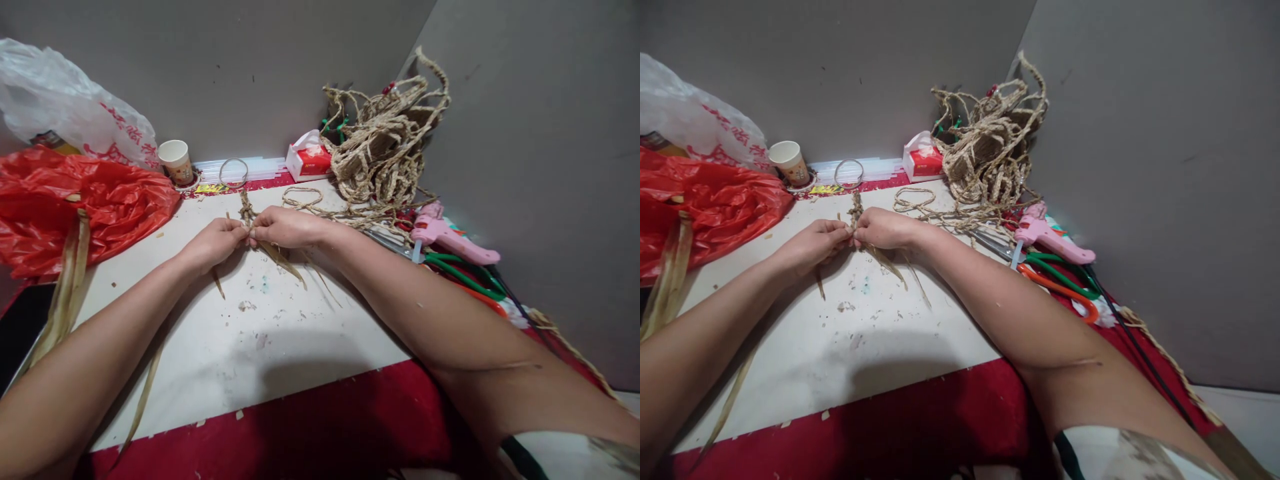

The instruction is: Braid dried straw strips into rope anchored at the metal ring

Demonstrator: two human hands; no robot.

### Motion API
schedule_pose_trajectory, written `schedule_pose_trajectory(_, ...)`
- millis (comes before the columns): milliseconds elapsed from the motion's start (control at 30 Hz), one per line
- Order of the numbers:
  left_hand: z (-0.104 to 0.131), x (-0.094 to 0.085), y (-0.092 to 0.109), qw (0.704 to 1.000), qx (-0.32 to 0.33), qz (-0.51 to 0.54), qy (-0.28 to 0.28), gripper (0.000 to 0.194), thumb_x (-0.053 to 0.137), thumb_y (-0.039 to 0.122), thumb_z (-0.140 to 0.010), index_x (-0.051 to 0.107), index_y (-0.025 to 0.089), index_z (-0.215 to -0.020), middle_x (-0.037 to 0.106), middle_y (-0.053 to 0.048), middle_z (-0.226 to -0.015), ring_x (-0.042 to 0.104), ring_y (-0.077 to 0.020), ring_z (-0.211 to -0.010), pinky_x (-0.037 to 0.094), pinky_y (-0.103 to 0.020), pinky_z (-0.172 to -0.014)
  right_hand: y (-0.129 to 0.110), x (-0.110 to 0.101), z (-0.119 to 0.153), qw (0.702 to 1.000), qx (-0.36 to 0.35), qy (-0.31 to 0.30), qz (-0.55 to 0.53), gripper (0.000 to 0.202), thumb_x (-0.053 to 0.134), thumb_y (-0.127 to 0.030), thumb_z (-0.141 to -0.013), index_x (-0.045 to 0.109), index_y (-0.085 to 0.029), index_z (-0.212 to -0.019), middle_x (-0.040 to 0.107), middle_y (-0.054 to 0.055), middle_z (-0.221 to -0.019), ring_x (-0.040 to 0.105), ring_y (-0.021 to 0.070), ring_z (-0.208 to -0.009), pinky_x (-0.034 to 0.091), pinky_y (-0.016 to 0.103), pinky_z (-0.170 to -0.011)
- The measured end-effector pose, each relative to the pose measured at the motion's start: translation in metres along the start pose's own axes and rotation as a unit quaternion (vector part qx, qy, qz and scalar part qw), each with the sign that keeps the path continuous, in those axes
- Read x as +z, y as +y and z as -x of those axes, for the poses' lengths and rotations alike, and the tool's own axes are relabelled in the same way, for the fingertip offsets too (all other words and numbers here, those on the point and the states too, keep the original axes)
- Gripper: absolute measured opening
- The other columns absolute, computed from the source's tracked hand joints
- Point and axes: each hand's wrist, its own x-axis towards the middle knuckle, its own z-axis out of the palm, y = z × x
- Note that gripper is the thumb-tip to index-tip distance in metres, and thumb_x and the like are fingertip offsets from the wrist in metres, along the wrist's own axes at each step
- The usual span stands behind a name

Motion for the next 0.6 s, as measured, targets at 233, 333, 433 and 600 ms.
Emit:
schedule_pose_trajectory(233,-0.001,0.000,-0.001,0.998,-0.024,0.061,-0.002,0.023,0.051,0.018,-0.079,0.046,0.017,-0.056,0.027,0.008,-0.042,0.018,-0.0038,-0.033,0.010,-0.020,-0.035,-0.001,-0.010,0.004,0.997,0.015,0.006,0.069,0.016,0.053,-0.022,-0.082,0.063,-0.013,-0.073,0.054,0.000,-0.061,0.041,0.0088,-0.053,0.028,0.022,-0.050)
schedule_pose_trajectory(333,-0.001,0.000,-0.002,0.997,-0.018,0.072,0.000,0.023,0.053,0.018,-0.079,0.047,0.016,-0.056,0.028,0.008,-0.042,0.019,-0.0032,-0.033,0.010,-0.020,-0.035,-0.006,-0.011,0.008,0.998,0.022,0.005,0.058,0.017,0.051,-0.019,-0.081,0.062,-0.013,-0.069,0.052,0.000,-0.058,0.039,0.0080,-0.050,0.026,0.022,-0.049)
schedule_pose_trajectory(433,0.000,0.000,-0.003,0.995,-0.018,0.098,-0.011,0.022,0.051,0.018,-0.079,0.051,0.015,-0.057,0.027,0.008,-0.041,0.017,-0.0031,-0.033,0.009,-0.019,-0.035,-0.016,-0.006,0.011,1.000,0.023,-0.005,0.007,0.021,0.047,-0.019,-0.084,0.060,-0.014,-0.068,0.048,-0.001,-0.054,0.037,0.0077,-0.045,0.025,0.023,-0.046)
schedule_pose_trajectory(600,0.001,0.001,-0.004,0.986,-0.021,0.166,-0.027,0.027,0.051,0.016,-0.075,0.041,0.017,-0.050,0.026,0.007,-0.043,0.018,-0.0027,-0.034,0.008,-0.019,-0.036,-0.026,0.009,0.012,0.999,0.032,0.009,0.029,0.020,0.046,-0.014,-0.081,0.055,-0.014,-0.063,0.048,0.000,-0.050,0.042,0.0100,-0.046,0.029,0.023,-0.048)
